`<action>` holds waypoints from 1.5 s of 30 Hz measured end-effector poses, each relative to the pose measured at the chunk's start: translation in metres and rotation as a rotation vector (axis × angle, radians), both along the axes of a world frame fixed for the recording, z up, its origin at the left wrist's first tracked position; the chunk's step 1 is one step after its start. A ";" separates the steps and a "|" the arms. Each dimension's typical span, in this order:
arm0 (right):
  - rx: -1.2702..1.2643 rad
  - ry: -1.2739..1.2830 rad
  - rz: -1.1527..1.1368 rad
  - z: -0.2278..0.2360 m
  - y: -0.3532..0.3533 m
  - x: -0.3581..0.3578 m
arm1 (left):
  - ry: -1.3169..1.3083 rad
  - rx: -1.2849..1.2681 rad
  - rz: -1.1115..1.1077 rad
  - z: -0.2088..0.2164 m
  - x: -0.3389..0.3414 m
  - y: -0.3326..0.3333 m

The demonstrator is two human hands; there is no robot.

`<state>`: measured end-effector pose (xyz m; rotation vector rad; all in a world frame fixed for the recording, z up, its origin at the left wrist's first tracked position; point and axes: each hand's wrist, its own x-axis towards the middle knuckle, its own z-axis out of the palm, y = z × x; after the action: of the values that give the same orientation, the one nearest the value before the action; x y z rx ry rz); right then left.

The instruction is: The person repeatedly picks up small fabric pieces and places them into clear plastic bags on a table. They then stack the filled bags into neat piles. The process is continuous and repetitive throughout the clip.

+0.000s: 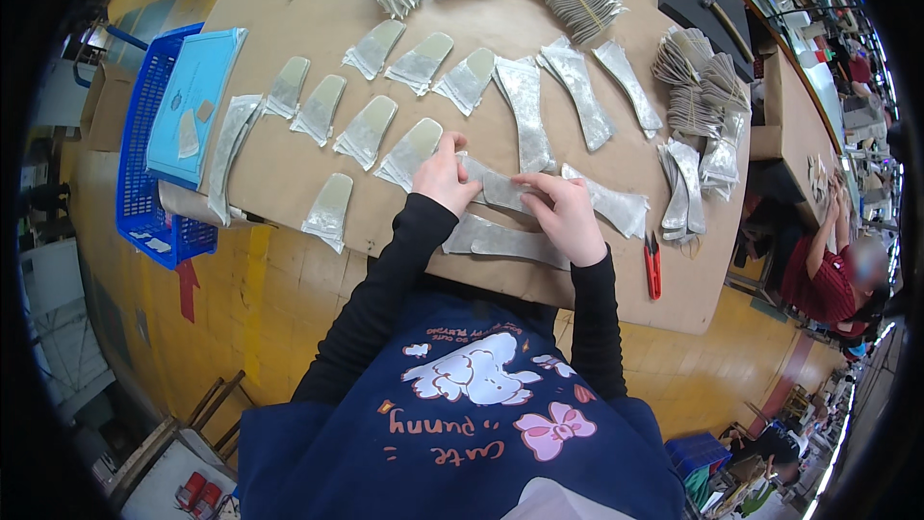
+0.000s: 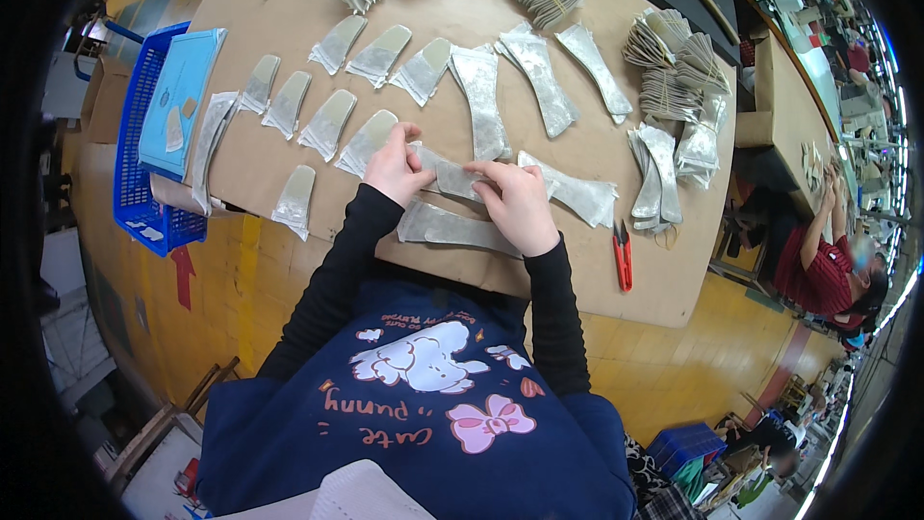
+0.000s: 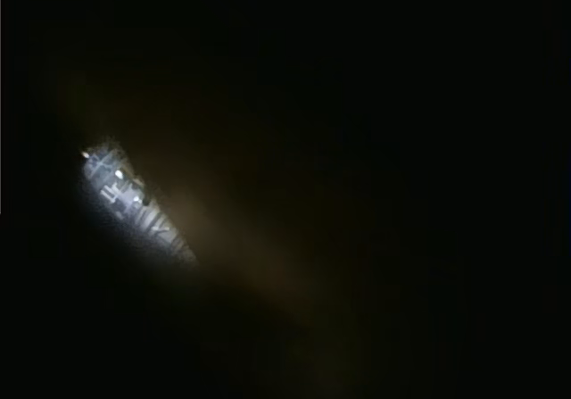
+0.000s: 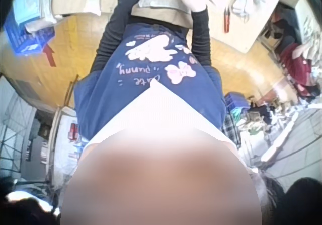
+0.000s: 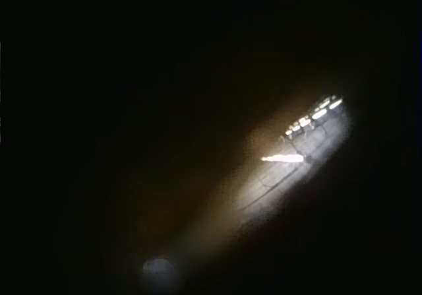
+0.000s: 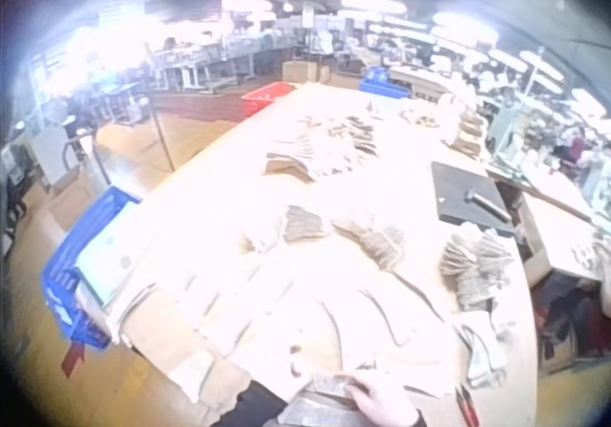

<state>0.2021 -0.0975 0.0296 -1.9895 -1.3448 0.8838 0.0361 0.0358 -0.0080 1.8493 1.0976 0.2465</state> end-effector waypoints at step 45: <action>0.545 0.671 -0.678 0.010 -0.031 -0.085 | -0.603 -0.433 0.055 0.028 0.000 -0.089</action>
<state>0.1173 -0.1282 0.0393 -1.3727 -0.4077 0.6592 0.0360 -0.0531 0.0196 1.2389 0.7065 0.5151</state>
